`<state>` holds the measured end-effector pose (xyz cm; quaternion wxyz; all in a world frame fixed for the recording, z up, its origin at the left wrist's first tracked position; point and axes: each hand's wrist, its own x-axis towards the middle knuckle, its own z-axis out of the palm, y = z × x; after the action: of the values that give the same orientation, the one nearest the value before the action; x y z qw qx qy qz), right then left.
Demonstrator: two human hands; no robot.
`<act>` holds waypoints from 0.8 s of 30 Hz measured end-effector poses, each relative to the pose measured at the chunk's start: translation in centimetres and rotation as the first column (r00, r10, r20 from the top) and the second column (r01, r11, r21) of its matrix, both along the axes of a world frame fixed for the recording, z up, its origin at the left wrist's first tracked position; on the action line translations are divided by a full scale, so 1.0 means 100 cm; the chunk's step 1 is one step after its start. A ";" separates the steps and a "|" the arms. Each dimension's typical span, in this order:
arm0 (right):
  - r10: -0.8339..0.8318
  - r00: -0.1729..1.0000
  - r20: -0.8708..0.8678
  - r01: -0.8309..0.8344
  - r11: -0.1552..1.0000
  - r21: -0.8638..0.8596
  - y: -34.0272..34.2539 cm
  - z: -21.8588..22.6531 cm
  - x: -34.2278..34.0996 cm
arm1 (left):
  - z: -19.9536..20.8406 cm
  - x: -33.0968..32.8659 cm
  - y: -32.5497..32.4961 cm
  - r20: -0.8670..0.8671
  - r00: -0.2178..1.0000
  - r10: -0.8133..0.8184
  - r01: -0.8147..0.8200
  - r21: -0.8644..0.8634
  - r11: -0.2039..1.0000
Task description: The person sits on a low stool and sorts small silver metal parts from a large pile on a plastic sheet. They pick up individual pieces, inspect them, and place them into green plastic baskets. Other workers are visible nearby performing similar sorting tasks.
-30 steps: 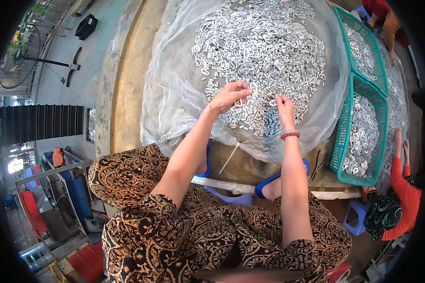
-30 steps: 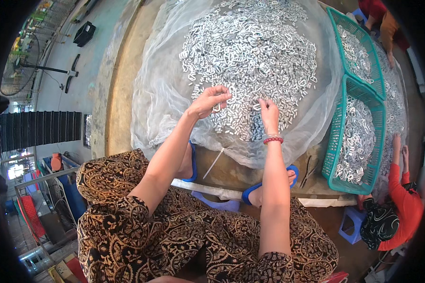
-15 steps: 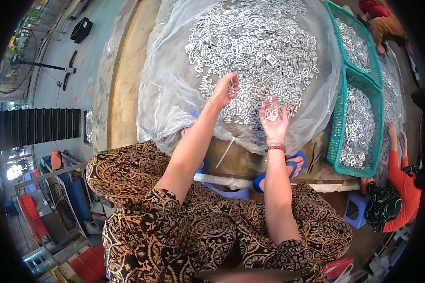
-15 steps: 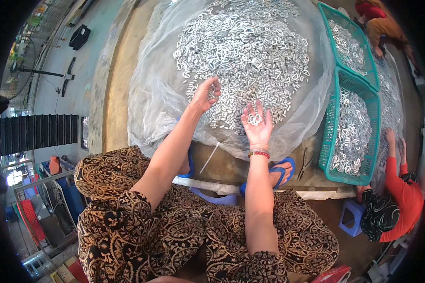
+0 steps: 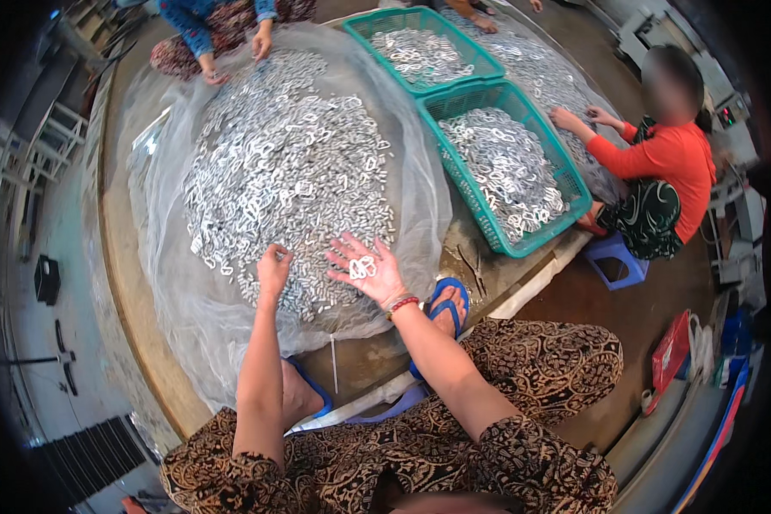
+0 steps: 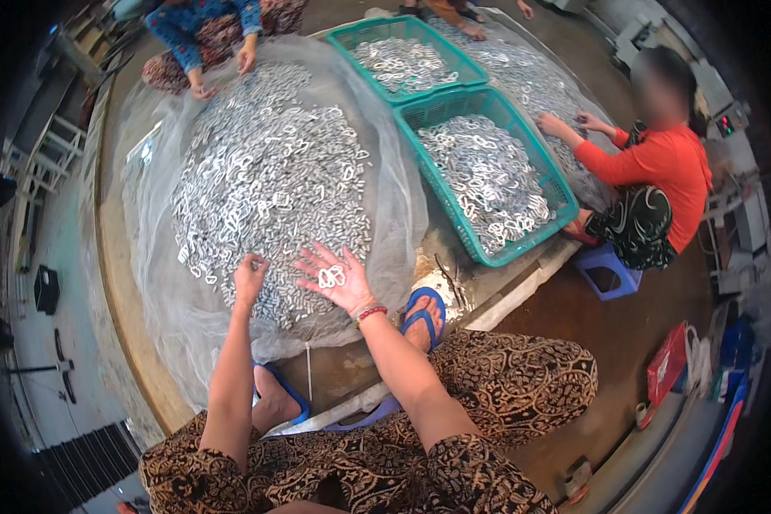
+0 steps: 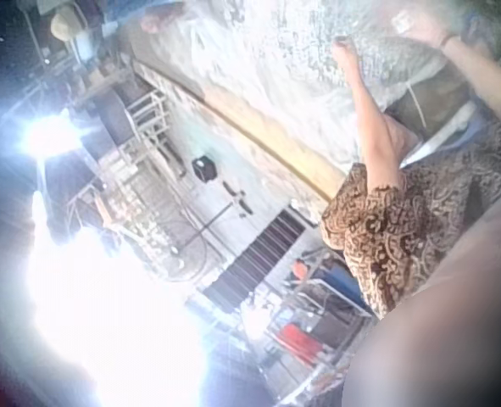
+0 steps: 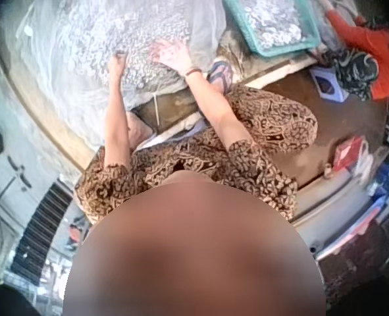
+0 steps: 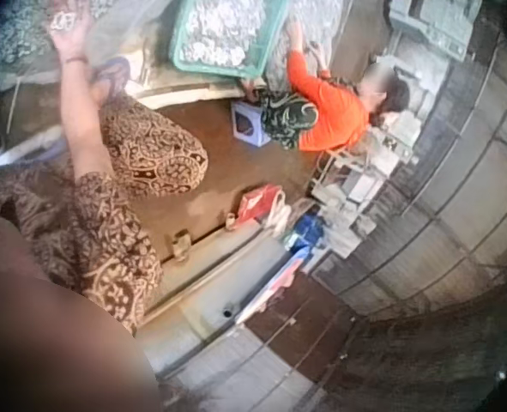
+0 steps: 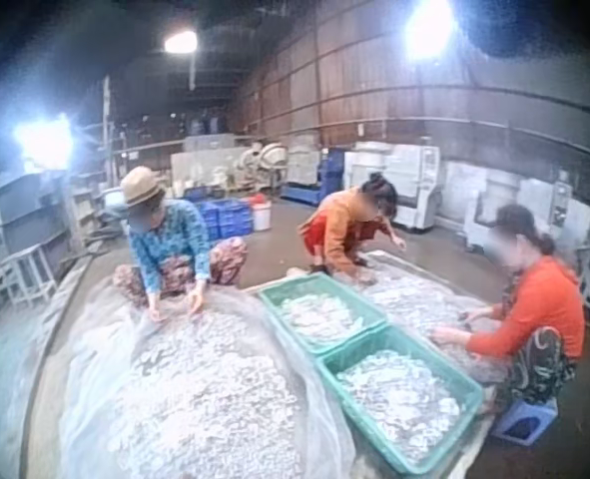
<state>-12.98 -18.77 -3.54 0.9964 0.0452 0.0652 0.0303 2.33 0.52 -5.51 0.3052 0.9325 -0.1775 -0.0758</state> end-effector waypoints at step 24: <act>-0.564 0.824 -0.052 0.541 0.756 0.370 -0.256 0.087 -0.027 | 0.076 -0.025 -0.005 0.266 0.957 -0.113 0.183 -0.257 0.949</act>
<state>-15.69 -44.33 5.16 0.9356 0.2473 0.0107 -0.2519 -0.16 0.00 2.08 0.4023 0.8662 -0.2932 0.0443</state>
